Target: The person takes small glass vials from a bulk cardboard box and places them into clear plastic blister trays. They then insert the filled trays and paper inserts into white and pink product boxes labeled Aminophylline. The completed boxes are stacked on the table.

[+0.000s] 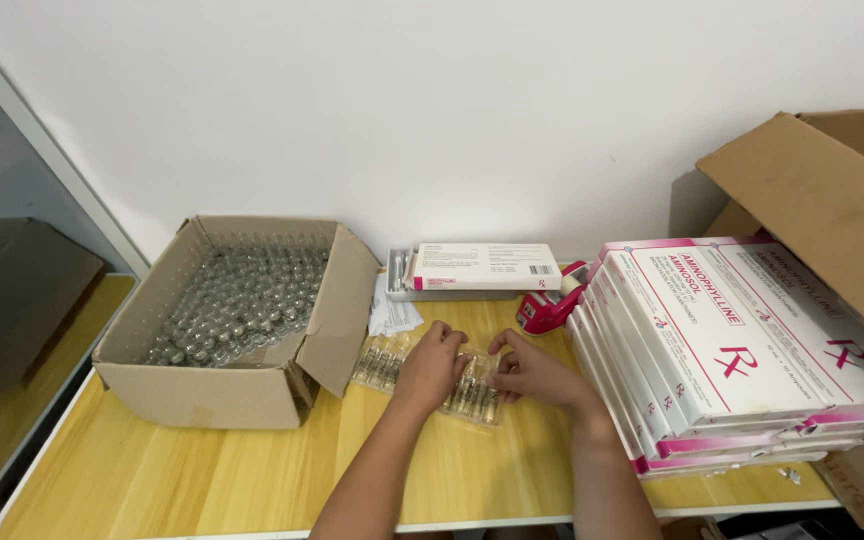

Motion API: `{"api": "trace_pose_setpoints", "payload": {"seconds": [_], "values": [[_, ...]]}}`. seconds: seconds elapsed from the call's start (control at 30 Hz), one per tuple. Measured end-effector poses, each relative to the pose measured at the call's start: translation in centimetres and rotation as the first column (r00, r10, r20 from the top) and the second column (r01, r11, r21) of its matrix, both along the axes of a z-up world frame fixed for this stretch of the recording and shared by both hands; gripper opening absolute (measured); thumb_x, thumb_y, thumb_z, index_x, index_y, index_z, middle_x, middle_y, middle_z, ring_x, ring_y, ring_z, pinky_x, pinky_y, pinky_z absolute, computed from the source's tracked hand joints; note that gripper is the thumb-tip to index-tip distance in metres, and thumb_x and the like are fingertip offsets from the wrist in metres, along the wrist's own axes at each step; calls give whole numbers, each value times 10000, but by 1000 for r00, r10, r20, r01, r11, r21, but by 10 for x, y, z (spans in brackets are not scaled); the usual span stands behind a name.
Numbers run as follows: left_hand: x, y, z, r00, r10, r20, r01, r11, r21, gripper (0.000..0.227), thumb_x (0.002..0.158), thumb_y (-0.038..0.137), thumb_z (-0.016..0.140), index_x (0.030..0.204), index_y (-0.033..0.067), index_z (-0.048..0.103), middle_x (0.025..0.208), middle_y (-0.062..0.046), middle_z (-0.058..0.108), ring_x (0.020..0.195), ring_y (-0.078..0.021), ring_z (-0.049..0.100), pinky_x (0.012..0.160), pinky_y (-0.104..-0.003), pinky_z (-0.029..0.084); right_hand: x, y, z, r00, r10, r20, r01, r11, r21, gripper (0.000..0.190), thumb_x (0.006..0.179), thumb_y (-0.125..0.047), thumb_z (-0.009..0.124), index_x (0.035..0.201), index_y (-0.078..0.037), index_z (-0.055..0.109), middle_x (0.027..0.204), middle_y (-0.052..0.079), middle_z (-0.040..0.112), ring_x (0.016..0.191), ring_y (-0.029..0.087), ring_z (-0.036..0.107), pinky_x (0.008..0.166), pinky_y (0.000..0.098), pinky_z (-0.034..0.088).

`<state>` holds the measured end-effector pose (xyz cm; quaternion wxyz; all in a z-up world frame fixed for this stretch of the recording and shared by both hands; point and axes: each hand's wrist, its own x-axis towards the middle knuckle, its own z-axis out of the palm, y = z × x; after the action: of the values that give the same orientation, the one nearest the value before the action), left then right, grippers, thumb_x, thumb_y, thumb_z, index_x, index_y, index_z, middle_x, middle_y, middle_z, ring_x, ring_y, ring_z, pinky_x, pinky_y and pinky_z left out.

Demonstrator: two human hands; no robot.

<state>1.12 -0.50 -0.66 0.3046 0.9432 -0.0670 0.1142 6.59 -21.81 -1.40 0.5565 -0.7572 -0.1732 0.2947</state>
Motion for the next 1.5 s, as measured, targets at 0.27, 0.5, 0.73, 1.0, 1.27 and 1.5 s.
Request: {"api": "trace_pose_setpoints", "payload": {"seconds": [0.27, 0.5, 0.73, 1.0, 1.27, 1.5], "values": [[0, 0, 1, 1000, 23, 21, -23, 1000, -4, 276, 913, 244, 709, 1141, 91, 676, 1169, -109, 596, 1014, -329, 653, 842, -455, 541, -14, 10, 17, 904, 10, 427, 209, 862, -462, 517, 766, -193, 883, 1197, -99, 614, 841, 72, 664, 797, 200, 661, 699, 352, 511], [0, -6, 5, 995, 92, -27, -92, 995, 25, 268, 947, 243, 689, 1166, 90, 661, 1161, -122, 571, 1057, -333, 629, 883, -457, 524, -27, 16, 36, 892, -37, 451, 289, 813, -505, 591, 771, -220, 859, 1271, -142, 553, 901, 106, 670, 884, 263, 690, 791, 415, 532], [25, 15, 2, 970, 187, -157, -226, 933, -282, 252, 993, 169, 626, 1216, 59, 665, 1332, -85, 597, 1042, -238, 691, 1008, -402, 514, -28, 22, 41, 779, -53, 625, 413, 794, -447, 424, 883, -303, 764, 1242, -140, 609, 1237, 93, 660, 1091, 300, 669, 925, 429, 521], [75, 124, -46, 964, 231, 132, -242, 968, 72, 258, 817, -64, 662, 1047, 14, 749, 1050, -194, 722, 912, -334, 725, 827, -423, 585, -38, 50, 36, 653, 202, 730, 106, 930, -353, 602, 870, -379, 755, 1412, -198, 567, 1553, 113, 416, 1446, 326, 358, 1138, 448, 350], [95, 126, -40, 966, 167, -195, -138, 978, 158, 149, 831, 124, 658, 855, 9, 750, 872, -198, 748, 813, -328, 741, 753, -441, 581, -30, 23, 39, 752, 464, 468, -152, 812, -563, 712, 760, -364, 868, 1402, -224, 596, 1653, 35, 295, 1560, 289, 157, 1252, 445, 179], [101, 124, -38, 937, 148, -317, -205, 967, -152, 275, 984, 163, 482, 923, -8, 689, 800, -209, 745, 694, -314, 740, 711, -434, 574, -28, 8, 43, 833, 403, 380, -109, 791, -602, 734, 727, -290, 895, 1407, -263, 618, 1662, 2, 285, 1573, 265, 145, 1262, 441, 173]]}}
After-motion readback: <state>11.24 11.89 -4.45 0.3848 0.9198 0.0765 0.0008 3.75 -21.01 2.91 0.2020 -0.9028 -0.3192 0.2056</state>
